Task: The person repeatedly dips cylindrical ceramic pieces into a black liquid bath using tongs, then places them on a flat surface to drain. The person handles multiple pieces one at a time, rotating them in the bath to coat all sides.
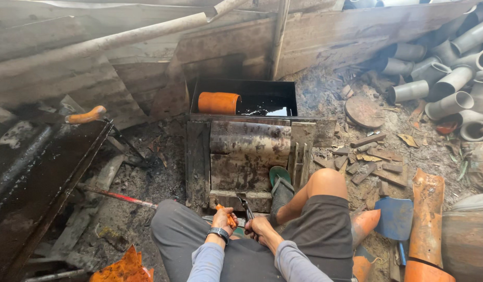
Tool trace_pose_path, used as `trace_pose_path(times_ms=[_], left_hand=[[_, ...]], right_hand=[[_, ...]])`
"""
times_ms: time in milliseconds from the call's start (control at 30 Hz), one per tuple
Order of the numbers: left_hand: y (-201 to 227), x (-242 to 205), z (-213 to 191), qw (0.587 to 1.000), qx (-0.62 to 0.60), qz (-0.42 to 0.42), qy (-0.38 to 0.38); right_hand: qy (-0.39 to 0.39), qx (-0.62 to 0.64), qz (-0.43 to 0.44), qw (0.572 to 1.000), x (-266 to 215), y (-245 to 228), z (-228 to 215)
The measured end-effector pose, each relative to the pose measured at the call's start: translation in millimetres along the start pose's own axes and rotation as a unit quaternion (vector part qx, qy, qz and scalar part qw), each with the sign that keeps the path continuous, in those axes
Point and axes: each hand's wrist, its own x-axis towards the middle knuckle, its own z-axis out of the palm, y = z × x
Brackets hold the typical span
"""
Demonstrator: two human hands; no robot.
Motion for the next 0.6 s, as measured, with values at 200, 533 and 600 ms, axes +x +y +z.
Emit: trace_pose_path(times_ms=[200,533,600], left_hand=[[-4,-11,-1,0.998,0.017,-0.024,-0.047],[118,-39,168,0.985,0.01,0.114,-0.131],[128,-21,208,0.984,-0.062,0.124,-0.114]], right_hand=[[-0.06,0.114,-0.139,0.982,-28,-36,-22],[-0.001,-0.147,-0.26,0.954,-64,-284,-102],[0.02,-0.207,-0.242,0.948,-40,-332,-114]])
